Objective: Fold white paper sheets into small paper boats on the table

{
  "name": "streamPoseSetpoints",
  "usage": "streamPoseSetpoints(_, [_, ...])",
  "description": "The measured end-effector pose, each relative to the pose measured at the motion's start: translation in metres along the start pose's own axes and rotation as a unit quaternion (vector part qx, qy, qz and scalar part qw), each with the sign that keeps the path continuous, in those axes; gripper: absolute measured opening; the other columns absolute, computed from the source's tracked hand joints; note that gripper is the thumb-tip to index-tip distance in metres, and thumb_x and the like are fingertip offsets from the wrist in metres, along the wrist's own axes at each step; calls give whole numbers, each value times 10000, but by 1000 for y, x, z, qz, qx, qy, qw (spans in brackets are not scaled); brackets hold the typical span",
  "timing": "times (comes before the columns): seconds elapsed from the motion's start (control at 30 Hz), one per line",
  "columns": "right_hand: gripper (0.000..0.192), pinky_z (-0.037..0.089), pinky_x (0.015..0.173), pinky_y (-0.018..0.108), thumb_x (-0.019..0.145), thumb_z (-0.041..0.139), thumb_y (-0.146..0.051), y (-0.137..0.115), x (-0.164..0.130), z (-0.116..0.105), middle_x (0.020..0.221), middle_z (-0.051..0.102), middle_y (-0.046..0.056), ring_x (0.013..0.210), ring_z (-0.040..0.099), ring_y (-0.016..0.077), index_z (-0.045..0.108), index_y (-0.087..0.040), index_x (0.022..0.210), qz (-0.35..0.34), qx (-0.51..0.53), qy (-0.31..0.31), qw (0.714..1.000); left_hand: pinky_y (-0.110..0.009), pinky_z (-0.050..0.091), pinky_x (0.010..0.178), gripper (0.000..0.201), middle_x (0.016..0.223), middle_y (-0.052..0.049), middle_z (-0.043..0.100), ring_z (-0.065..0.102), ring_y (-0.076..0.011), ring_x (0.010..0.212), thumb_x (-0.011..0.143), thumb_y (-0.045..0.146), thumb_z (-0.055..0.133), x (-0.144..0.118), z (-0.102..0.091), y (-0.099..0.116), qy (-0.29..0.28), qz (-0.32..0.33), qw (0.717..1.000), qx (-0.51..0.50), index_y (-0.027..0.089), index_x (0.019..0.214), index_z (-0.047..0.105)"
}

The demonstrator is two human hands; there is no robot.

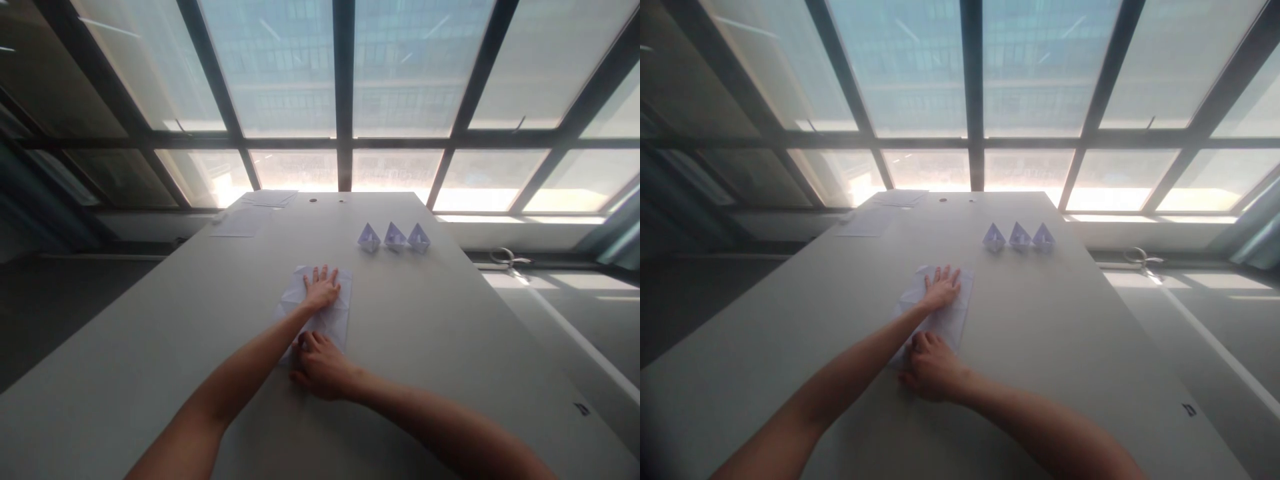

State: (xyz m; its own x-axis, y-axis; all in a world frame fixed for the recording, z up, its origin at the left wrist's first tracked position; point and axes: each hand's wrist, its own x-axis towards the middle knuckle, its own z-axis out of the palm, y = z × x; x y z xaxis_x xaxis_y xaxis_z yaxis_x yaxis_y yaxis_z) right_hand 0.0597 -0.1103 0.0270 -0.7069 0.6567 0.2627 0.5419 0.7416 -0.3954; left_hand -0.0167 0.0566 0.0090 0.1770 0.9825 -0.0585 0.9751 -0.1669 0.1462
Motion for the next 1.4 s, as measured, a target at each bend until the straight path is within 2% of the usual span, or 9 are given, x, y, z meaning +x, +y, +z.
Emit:
streamPoseSetpoints(0.17, [208, 462, 906, 309, 919, 570, -308, 28, 3, -13, 1063, 670, 69, 995, 605, 201, 711, -204, 1030, -59, 159, 0, 985, -685, 63, 1104, 575, 1609, -77, 199, 110, -370, 1471, 981, 496, 229, -3, 4, -13, 73, -7, 997, 21, 303, 1517, 304])
streamPoseSetpoints(0.4, [258, 479, 727, 289, 875, 542, -215, 160, 21, -84, 825, 706, 55, 710, 637, 179, 680, -167, 1088, 285, 80, 262, 918, -754, 100, 1042, 579, 1597, -149, 203, 125, -455, 1446, 951, 430, 347, 9, -15, -25, 3, -42, 999, -3, 246, 1500, 356])
streamPoseSetpoints(0.5, [312, 478, 768, 315, 866, 538, -222, 210, 33, -113, 975, 687, 100, 777, 635, 201, 635, -158, 1154, 323, -16, 314, 893, -647, 76, 1126, 559, 1598, -143, 206, 121, -355, 1474, 955, 296, 315, 17, -14, -4, 72, 1, 997, -5, 183, 1501, 347])
streamPoseSetpoints(0.7, [496, 481, 864, 378, 812, 616, -195, 259, 52, -129, 1324, 524, 165, 1008, 608, 255, 547, -155, 1302, 299, -79, 278, 909, -521, 133, 1166, 567, 1576, -117, 283, 195, -305, 1463, 1002, 406, 244, 18, 9, 17, 91, 85, 992, -33, 156, 1504, 330])
streamPoseSetpoints(0.87, [388, 460, 894, 367, 738, 657, -116, 283, 60, -124, 1124, 656, 152, 968, 622, 243, 656, -104, 1126, 277, -12, 256, 926, -547, 102, 1159, 558, 1594, -79, 248, 157, -321, 1472, 1004, 462, 244, 10, 13, -5, 88, 71, 993, -13, 230, 1502, 346])
streamPoseSetpoints(1.0, [107, 478, 795, 351, 731, 633, -125, 283, 55, -118, 772, 692, 90, 759, 629, 211, 701, -100, 810, 276, 23, 260, 925, -554, 111, 1163, 553, 1579, -99, 282, 168, -330, 1468, 992, 437, 306, 5, 7, -14, 110, 43, 992, -40, 206, 1489, 372])
streamPoseSetpoints(1.13, [132, 500, 736, 318, 774, 616, -217, 250, 33, -103, 774, 695, 65, 727, 631, 185, 696, -127, 829, 255, 64, 286, 921, -440, 141, 1196, 586, 1588, -117, 250, 140, -253, 1483, 968, 311, 353, 5, -3, -6, 198, 80, 962, -167, 112, 1515, 291])
streamPoseSetpoints(1.23, [175, 528, 701, 294, 817, 609, -303, 205, 11, -86, 827, 697, 60, 721, 644, 168, 692, -150, 833, 206, 157, 313, 914, -385, 284, 1153, 653, 1586, -113, 259, 267, -239, 1446, 959, 339, 409, 5, -9, 4, 189, 118, 903, -368, 127, 1542, 206])
streamPoseSetpoints(1.4, [220, 558, 695, 310, 842, 636, -392, 140, -20, -63, 886, 685, 68, 783, 643, 179, 694, -180, 824, 139, 271, 280, 911, -348, 493, 929, 568, 1429, -108, 515, 587, -233, 1173, 939, 364, 462, 0, -7, 17, -13, 84, 745, -662, 195, 1477, 391])
